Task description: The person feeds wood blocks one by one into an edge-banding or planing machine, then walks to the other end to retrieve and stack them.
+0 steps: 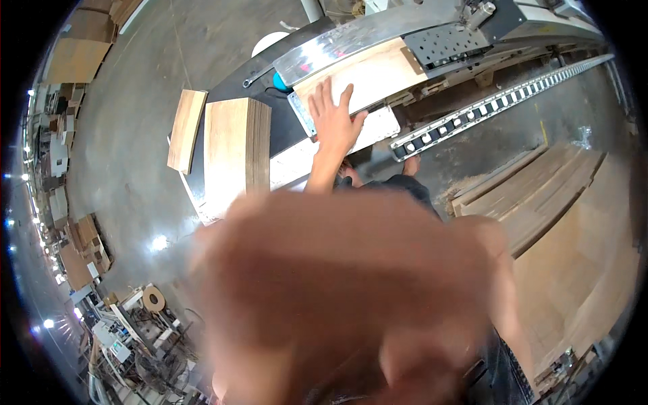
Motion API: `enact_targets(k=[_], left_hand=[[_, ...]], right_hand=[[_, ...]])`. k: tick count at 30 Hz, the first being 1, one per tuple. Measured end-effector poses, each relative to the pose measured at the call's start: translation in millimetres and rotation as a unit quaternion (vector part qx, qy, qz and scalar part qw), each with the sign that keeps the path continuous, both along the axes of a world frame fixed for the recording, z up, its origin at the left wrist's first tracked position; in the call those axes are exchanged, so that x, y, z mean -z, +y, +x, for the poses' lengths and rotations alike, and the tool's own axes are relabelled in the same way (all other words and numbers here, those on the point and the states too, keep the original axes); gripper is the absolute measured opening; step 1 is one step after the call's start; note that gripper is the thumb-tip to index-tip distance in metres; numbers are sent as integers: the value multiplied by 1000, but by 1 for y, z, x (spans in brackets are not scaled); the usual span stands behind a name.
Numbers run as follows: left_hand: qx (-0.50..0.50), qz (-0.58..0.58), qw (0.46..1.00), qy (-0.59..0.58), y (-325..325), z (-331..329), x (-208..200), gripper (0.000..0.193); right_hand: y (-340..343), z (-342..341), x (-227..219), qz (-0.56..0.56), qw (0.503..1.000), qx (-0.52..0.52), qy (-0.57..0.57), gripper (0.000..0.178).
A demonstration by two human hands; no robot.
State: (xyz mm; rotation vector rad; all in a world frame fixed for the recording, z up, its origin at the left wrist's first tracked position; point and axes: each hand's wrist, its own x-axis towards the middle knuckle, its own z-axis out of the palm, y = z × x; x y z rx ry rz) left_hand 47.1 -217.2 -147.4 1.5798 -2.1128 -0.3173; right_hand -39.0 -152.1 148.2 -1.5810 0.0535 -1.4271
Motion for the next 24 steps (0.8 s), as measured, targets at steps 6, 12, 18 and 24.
enact_targets(k=[6, 12, 18, 24], left_hand=[[-99, -12, 994, 37, 39, 29, 7, 75], [-136, -7, 991, 20, 49, 42, 12, 60], [-124, -10, 992, 17, 39, 43, 21, 53], [-130, -19, 991, 1, 30, 16, 22, 50]], right_hand=[[-7, -40, 230, 199, 780, 439, 398, 49], [-23, -68, 303, 292, 659, 409, 559, 106], [-34, -65, 313, 294, 685, 404, 530, 109], [-43, -87, 325, 273, 682, 430, 525, 114]])
